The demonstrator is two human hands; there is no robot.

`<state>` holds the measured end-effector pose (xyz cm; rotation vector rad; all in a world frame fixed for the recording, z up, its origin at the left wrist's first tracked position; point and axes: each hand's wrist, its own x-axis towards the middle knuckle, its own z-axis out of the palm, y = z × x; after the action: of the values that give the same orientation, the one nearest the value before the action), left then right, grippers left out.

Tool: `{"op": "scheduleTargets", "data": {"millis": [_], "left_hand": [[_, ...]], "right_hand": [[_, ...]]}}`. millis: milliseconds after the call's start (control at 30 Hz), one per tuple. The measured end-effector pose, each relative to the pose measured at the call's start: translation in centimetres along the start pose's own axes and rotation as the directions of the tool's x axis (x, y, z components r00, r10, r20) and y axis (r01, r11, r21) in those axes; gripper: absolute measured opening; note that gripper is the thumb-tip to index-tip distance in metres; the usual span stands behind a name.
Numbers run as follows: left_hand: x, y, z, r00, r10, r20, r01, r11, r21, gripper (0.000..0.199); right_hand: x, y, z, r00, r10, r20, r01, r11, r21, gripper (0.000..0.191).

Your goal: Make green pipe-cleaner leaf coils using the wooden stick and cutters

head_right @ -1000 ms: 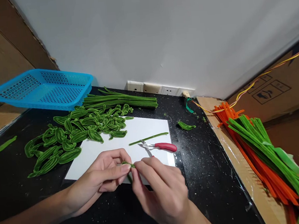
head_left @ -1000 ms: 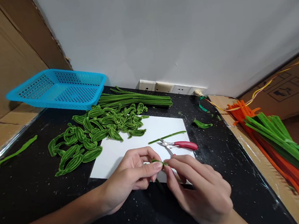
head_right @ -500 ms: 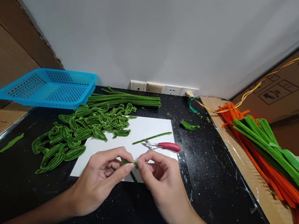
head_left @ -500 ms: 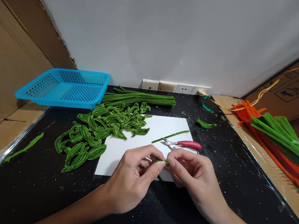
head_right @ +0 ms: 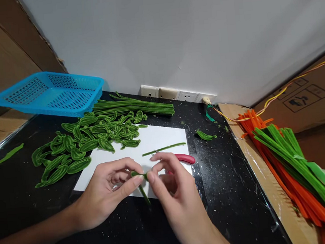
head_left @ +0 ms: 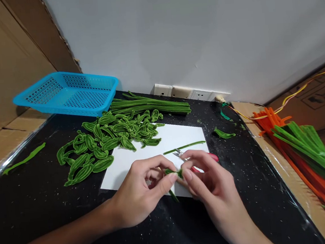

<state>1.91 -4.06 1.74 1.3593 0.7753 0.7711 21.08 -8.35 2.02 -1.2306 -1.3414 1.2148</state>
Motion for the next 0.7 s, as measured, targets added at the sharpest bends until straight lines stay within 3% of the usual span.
{"op": "scheduleTargets", "data": {"millis": [33,67,133,200,267,333,567,633,700], "left_hand": [[0.0,0.0,0.1,1.000,-0.021,0.000,0.021,0.999,-0.037,0.015],[-0.1,0.0,0.1,0.999,-0.034,0.002,0.034,0.997,-0.068,0.015],[-0.1,0.0,0.1,0.999,-0.053,0.011,0.054,0.992,-0.118,0.015],[-0.1,0.0,0.0,0.997,-0.066,0.026,0.070,0.987,-0.143,0.016],[-0.1,0.0,-0.1,0.997,-0.074,0.037,0.078,0.987,-0.141,0.016],[-0.1,0.2,-0.1,0.996,-0.074,0.041,0.079,0.988,-0.136,0.015],[-0.1,0.3,-0.2,0.992,-0.080,0.102,0.099,0.977,-0.190,0.014],[-0.1,0.3,-0.2,0.990,-0.076,0.115,0.096,0.978,-0.183,0.013],[-0.1,0.3,-0.3,0.991,-0.058,0.117,0.075,0.986,-0.150,0.013]], "right_hand": [[-0.1,0.2,-0.2,0.983,-0.180,-0.032,0.171,0.965,-0.197,0.021],[-0.2,0.5,-0.3,0.935,-0.354,-0.014,0.322,0.866,-0.383,0.026],[-0.1,0.9,-0.6,0.797,-0.593,0.113,0.518,0.576,-0.633,0.028],[0.1,1.2,-0.9,0.694,-0.684,0.225,0.590,0.360,-0.723,0.026],[0.3,1.4,-1.1,0.644,-0.710,0.284,0.624,0.273,-0.733,0.024],[0.5,1.4,-1.2,0.628,-0.713,0.313,0.644,0.250,-0.723,0.023],[0.7,1.1,-1.2,0.654,-0.684,0.325,0.658,0.301,-0.690,0.019],[0.6,1.0,-1.0,0.671,-0.678,0.298,0.662,0.369,-0.653,0.020],[0.5,0.8,-0.7,0.728,-0.644,0.238,0.638,0.508,-0.578,0.018]]}}
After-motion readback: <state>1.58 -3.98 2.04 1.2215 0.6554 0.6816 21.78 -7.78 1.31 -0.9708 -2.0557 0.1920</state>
